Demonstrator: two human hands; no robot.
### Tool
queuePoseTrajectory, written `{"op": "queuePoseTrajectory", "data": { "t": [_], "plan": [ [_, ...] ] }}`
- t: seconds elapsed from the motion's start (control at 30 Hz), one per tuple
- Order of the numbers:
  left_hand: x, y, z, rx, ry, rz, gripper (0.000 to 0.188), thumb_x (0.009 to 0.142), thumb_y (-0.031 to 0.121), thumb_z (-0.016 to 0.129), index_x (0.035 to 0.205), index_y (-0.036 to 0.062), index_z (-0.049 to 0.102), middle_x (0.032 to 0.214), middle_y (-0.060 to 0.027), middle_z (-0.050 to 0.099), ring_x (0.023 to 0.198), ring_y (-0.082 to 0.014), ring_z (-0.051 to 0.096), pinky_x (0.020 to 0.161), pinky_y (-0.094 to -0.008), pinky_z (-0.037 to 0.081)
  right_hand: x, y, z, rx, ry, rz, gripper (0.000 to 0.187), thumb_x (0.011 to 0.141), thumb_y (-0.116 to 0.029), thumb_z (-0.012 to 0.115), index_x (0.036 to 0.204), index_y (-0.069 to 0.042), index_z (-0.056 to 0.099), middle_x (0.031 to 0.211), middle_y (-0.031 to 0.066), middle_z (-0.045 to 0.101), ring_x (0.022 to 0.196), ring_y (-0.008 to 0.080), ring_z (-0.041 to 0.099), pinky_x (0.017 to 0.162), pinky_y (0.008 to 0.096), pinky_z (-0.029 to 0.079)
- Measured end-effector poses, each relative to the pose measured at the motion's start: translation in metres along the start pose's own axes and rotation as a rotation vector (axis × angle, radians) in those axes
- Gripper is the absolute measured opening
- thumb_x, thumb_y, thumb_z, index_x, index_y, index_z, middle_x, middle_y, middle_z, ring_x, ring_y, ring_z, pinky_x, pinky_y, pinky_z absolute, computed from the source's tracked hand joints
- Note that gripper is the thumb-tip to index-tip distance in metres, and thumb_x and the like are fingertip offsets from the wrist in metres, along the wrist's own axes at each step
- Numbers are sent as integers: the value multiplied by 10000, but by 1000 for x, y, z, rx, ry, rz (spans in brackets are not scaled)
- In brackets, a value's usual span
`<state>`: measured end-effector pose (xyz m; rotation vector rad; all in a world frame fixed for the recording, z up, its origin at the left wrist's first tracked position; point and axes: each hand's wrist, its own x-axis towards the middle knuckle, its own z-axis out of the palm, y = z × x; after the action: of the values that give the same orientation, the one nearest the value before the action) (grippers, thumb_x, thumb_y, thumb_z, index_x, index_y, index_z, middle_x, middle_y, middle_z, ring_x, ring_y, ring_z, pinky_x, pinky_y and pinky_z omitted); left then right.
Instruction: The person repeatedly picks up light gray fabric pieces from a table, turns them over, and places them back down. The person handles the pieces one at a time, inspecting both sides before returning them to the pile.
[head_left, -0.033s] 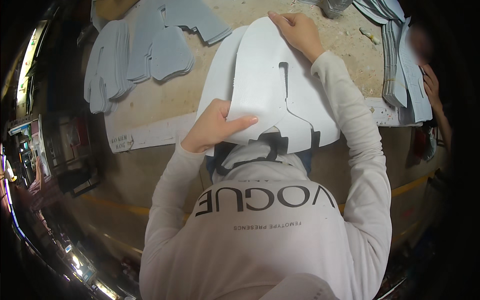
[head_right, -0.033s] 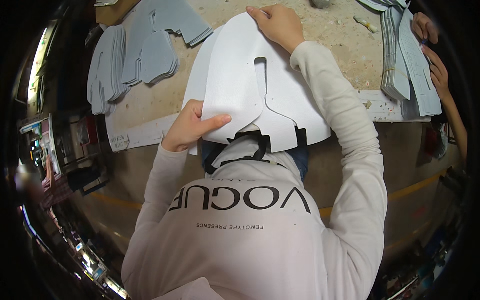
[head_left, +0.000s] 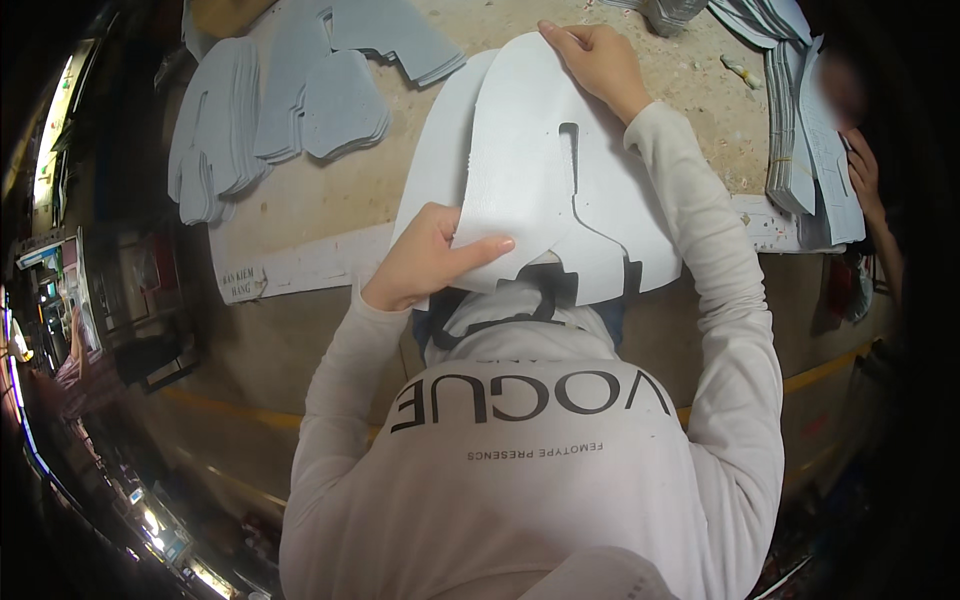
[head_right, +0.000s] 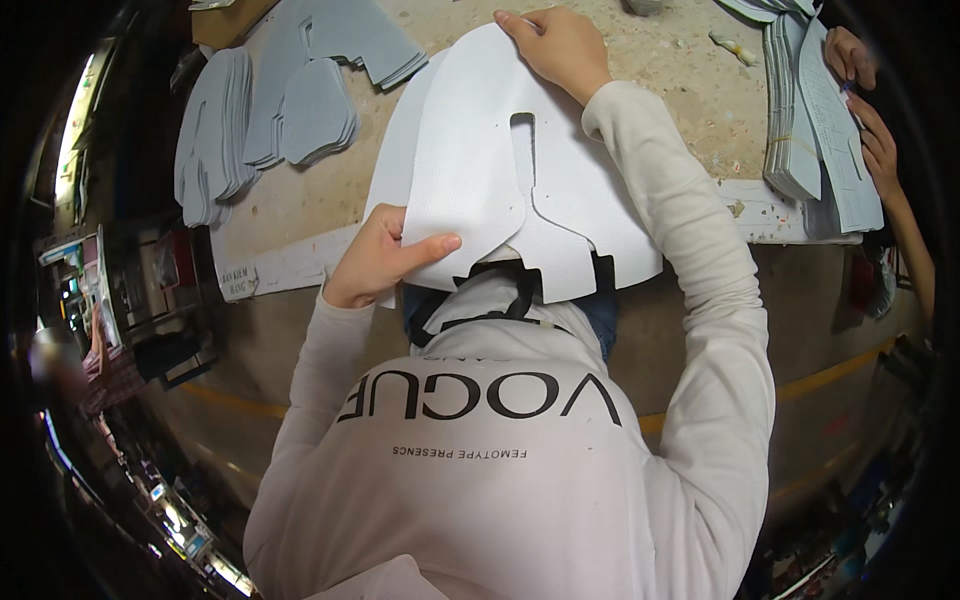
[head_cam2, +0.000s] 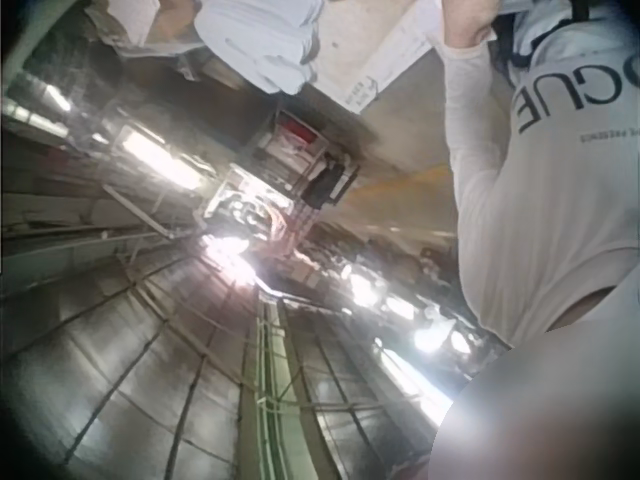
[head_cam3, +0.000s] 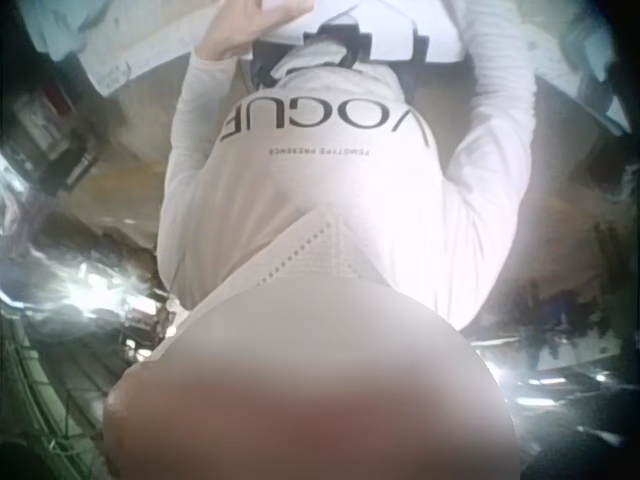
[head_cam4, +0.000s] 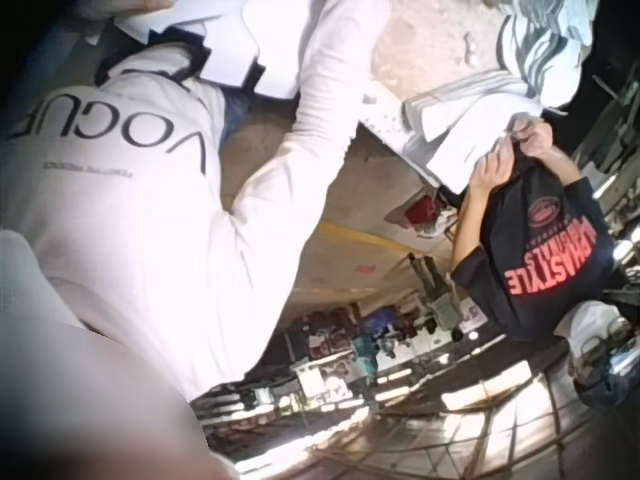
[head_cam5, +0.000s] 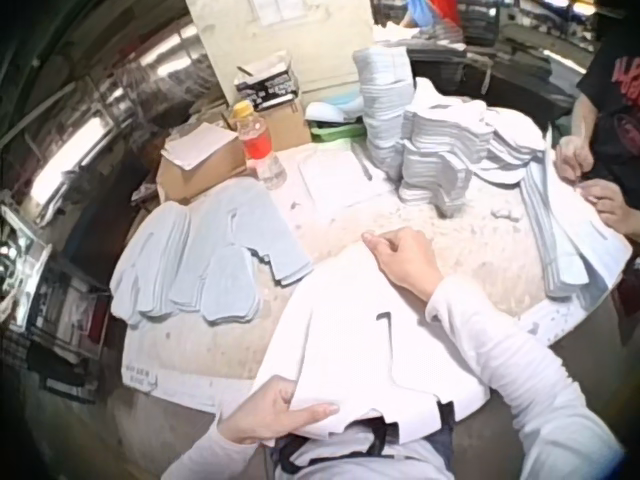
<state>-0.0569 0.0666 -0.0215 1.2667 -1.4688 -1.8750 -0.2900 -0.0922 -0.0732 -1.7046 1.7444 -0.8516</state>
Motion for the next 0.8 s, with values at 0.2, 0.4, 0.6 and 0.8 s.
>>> {"op": "queuePoseTrajectory", "data": {
  "t": [0.2,0.4,0.6,0.8],
  "plan": [
    [-28,-12,-1,48,-85,-78,239,890,128,619,1034,-58,663,925,-86,703,866,-108,629,782,-233,488,8,7,4,-28,50,-36,567,857,-567,551,887,-30,732,545,37,576,523,146,537,552,309,430],
    [-54,-19,3,5,-88,-166,245,900,97,585,1063,-75,647,952,-114,705,882,-127,656,791,-250,522,11,9,4,-38,36,-40,574,860,-567,551,930,-26,730,585,40,593,566,145,552,588,296,446],
    [-73,4,-18,246,-285,-137,217,896,87,584,1031,-59,670,952,-137,704,854,-121,664,787,-249,521,15,13,-6,95,-52,-68,486,837,-502,611,913,-37,733,796,95,695,702,205,645,702,299,491],
    [-4,27,-51,336,306,272,284,877,166,625,1088,-24,638,1005,-121,686,899,-150,638,774,-257,489,10,19,-37,289,-188,-106,270,865,-246,652,1067,-69,678,849,-25,651,733,53,556,679,196,422]
  ]
}}
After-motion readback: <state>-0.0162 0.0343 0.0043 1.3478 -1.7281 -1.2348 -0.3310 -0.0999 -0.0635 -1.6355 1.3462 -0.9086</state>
